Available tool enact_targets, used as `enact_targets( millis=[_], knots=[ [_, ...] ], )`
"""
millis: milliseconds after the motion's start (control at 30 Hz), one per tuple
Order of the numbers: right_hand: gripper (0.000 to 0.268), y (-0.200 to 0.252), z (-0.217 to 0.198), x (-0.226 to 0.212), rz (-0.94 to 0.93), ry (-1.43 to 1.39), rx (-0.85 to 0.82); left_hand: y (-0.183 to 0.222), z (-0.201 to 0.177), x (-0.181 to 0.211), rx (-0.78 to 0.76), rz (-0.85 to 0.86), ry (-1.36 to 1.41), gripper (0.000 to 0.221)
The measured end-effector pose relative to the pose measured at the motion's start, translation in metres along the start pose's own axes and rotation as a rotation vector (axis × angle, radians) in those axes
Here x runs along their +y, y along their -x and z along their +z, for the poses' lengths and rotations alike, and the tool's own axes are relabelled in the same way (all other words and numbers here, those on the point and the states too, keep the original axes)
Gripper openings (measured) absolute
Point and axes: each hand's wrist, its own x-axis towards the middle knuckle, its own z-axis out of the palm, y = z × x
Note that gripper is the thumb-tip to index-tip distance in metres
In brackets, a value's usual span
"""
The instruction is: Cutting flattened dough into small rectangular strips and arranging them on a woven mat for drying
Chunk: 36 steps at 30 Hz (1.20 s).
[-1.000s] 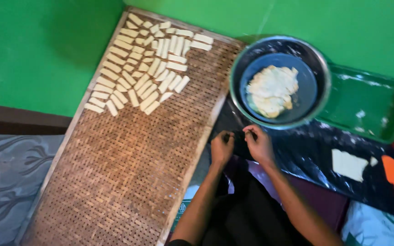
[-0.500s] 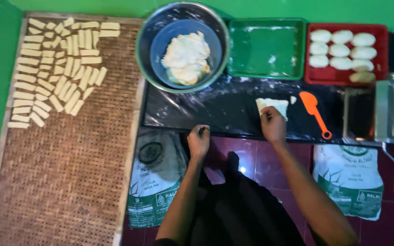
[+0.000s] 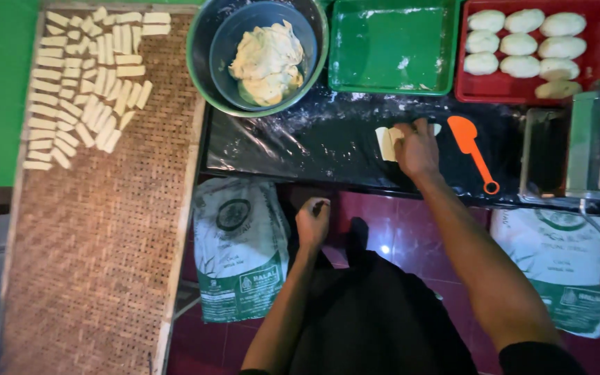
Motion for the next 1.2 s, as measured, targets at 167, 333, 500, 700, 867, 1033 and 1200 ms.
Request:
enact_targets(
  millis=[167, 333, 500, 700, 867, 1033, 1200],
  knots=[
    [0.026, -0.011, 0.022, 0.022, -0.067, 0.050, 0.100, 0.006, 0.004, -0.002, 0.018, 0.011, -0.003, 0.016],
    [0.022, -0.021, 0.026, 0.024, -0.078, 0.040, 0.102, 0.013, 0.002, 0.008, 0.023, -0.014, -0.025, 0.017],
    [0.009, -0.020, 0.006, 0.012, -0.165, -0.018, 0.155, 0.006, 0.008, -0.001, 0.045, -0.050, -0.002, 0.017],
    [0.008, -0.009, -0.014, 0.016, -0.226, -0.098, 0.073, 0.011, 0.019, 0.015, 0.022, -0.079, 0.070, 0.016],
    [0.007, 0.008, -0.043, 0.003, -0.205, -0.109, 0.060, 0.013, 0.034, 0.049, -0.027, 0.007, 0.112, 0.018],
    [0.009, 0.019, -0.057, -0.004, -0.103, -0.272, 0.036, 0.016, 0.048, 0.100, -0.075, 0.103, 0.148, 0.021],
    [0.015, 0.030, -0.073, -0.018, -0.102, -0.514, -0.028, -0.002, 0.068, 0.110, -0.148, 0.266, 0.225, 0.037]
  ],
)
